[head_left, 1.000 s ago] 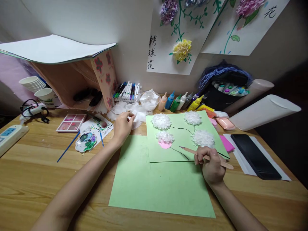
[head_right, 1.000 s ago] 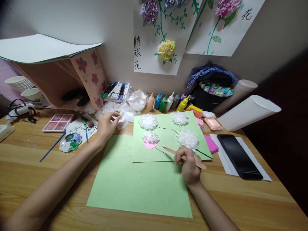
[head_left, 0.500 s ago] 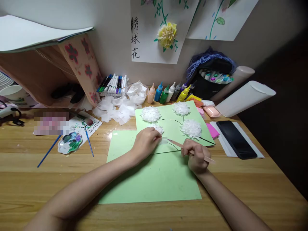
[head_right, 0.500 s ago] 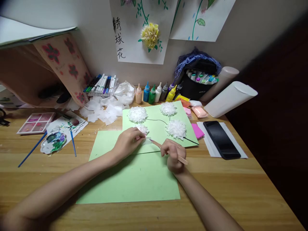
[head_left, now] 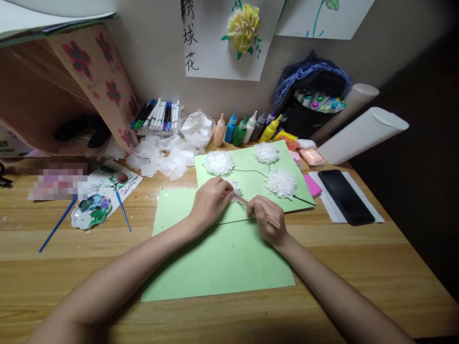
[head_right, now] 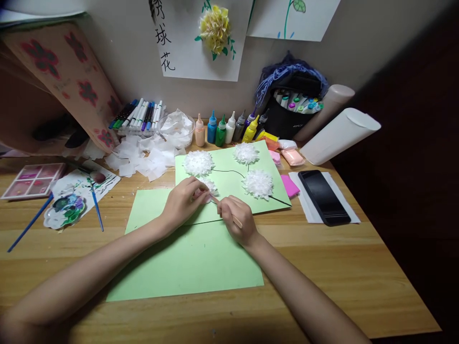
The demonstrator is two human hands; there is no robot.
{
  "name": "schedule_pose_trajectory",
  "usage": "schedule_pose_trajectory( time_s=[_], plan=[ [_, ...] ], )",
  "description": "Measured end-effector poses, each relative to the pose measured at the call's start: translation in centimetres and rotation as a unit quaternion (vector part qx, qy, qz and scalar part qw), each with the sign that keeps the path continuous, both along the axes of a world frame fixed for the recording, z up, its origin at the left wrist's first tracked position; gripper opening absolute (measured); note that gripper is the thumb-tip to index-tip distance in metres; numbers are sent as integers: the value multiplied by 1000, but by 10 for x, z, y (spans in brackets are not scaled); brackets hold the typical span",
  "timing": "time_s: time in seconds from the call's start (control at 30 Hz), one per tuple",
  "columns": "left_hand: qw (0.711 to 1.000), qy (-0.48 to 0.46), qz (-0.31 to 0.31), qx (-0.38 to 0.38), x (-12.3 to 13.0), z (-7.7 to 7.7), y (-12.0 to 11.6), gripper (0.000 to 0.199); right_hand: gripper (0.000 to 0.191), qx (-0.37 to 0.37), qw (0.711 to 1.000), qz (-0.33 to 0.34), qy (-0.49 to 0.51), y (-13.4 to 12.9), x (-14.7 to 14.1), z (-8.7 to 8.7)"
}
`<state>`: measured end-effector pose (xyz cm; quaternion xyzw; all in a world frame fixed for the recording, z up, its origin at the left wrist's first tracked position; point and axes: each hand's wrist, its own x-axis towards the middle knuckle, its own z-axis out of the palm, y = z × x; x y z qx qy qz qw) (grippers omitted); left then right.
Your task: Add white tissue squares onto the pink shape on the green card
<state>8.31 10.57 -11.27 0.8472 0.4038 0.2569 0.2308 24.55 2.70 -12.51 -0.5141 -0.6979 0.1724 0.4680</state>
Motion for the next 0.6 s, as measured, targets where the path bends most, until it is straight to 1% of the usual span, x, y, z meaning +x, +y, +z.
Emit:
schedule_pose_trajectory(
  time_s=[0.1, 0.2, 0.33, 0.47, 0.6],
  plan=[
    [1000, -24, 13, -4, -2, -1, 2, 9, 38, -7, 1000, -2, 10, 2, 0, -1],
    [996, -53, 63, -17, -5, -3, 5, 13, 39, -14, 1000, -8, 21, 4, 0, -2],
    [988, -75, 120, -62, -9, -9, 10, 14, 42, -32, 999, -11, 39, 8, 1, -1],
    [984, -77, 136, -82, -10, -13, 12, 13, 47, -75, 995, -25, 64, 17, 1, 2],
    [986, -68, 137, -70, -9, -15, 13, 13, 50, -123, 987, -38, 95, 33, -6, 14]
  ],
)
